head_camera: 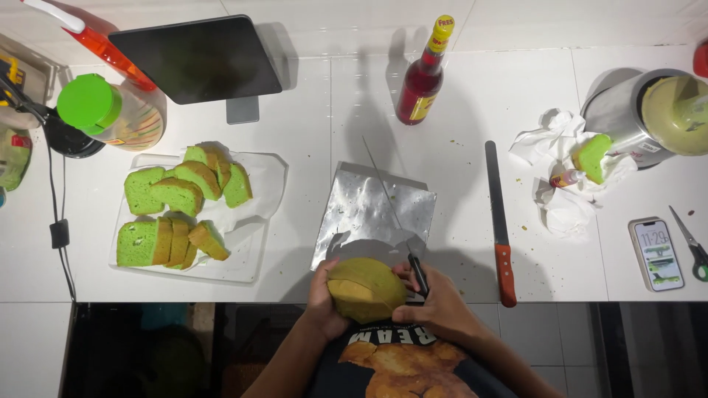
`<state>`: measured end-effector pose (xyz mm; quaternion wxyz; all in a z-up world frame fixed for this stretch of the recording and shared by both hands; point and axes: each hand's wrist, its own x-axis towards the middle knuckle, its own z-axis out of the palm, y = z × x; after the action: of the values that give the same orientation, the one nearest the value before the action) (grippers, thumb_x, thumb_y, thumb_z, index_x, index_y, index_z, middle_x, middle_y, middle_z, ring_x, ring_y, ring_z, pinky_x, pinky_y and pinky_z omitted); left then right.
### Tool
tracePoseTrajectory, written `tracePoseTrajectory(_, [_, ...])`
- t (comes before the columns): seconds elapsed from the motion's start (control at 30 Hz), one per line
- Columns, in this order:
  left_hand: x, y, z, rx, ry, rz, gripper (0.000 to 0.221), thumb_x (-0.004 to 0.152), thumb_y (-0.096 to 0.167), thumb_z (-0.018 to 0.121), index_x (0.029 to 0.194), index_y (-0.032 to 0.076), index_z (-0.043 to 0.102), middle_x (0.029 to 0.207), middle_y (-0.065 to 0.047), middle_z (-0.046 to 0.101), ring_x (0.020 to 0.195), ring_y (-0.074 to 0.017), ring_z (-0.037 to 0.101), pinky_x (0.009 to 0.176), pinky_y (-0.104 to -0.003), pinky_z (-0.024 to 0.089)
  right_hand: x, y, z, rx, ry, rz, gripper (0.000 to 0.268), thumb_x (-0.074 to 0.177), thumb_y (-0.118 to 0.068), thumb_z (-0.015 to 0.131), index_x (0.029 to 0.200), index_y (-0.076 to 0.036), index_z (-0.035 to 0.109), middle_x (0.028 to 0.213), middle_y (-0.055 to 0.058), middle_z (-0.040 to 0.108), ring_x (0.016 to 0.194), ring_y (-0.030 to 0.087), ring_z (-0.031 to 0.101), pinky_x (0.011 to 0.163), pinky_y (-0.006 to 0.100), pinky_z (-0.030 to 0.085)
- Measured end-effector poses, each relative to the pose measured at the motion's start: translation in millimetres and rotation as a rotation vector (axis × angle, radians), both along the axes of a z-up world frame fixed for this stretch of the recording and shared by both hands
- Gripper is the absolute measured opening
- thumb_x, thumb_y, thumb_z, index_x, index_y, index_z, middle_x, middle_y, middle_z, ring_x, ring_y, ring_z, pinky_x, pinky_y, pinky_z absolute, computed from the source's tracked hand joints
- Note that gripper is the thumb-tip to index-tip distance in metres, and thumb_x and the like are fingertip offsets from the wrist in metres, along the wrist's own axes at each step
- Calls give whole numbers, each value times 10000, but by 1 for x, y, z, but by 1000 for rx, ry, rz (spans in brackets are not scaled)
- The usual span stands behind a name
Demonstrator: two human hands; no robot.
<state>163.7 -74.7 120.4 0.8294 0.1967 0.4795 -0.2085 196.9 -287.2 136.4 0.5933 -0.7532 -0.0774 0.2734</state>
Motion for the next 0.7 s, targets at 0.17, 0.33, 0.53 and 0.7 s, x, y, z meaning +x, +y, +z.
tracePoseTrajectory(0.17, [13, -20, 33, 79, 68, 182, 614, 797, 491, 726, 1222, 57, 633, 1090, -178, 659, 960, -389, 653, 830, -484, 522, 12, 19, 37, 21, 42, -69, 642, 628, -408, 1044, 801, -104, 505, 1103, 207, 768, 1215, 410, 686, 1000, 488, 488])
tracePoseTrajectory(0.33, [61, -25, 33, 644, -305, 57, 457, 973, 493, 510, 1188, 102, 609, 1064, -118, 570, 1005, -269, 570, 880, -396, 464, 72, 19, -5, 36, -77, -105, 531, 789, -386, 911, 824, -103, 462, 1180, 207, 749, 1099, 380, 730, 884, 440, 562])
tracePoseTrajectory(0.53, [68, -8, -21, 1107, -447, -273, 405, 1014, 452, 487, 984, 93, 673, 1001, -111, 592, 989, -284, 580, 959, -470, 406, 92, 28, -42, -43, -202, -129, 473, 867, -303, 864, 827, -91, 443, 1092, 185, 771, 973, 326, 733, 825, 419, 543])
tracePoseTrajectory(0.7, [65, 16, -10, 1445, -692, -494, 575, 1030, 459, 555, 1420, 41, 497, 1357, -195, 483, 1406, -460, 329, 1149, -608, 209, 86, 39, -37, -150, -355, -225, 445, 841, -268, 876, 822, -102, 463, 1028, 191, 771, 940, 388, 722, 774, 459, 514])
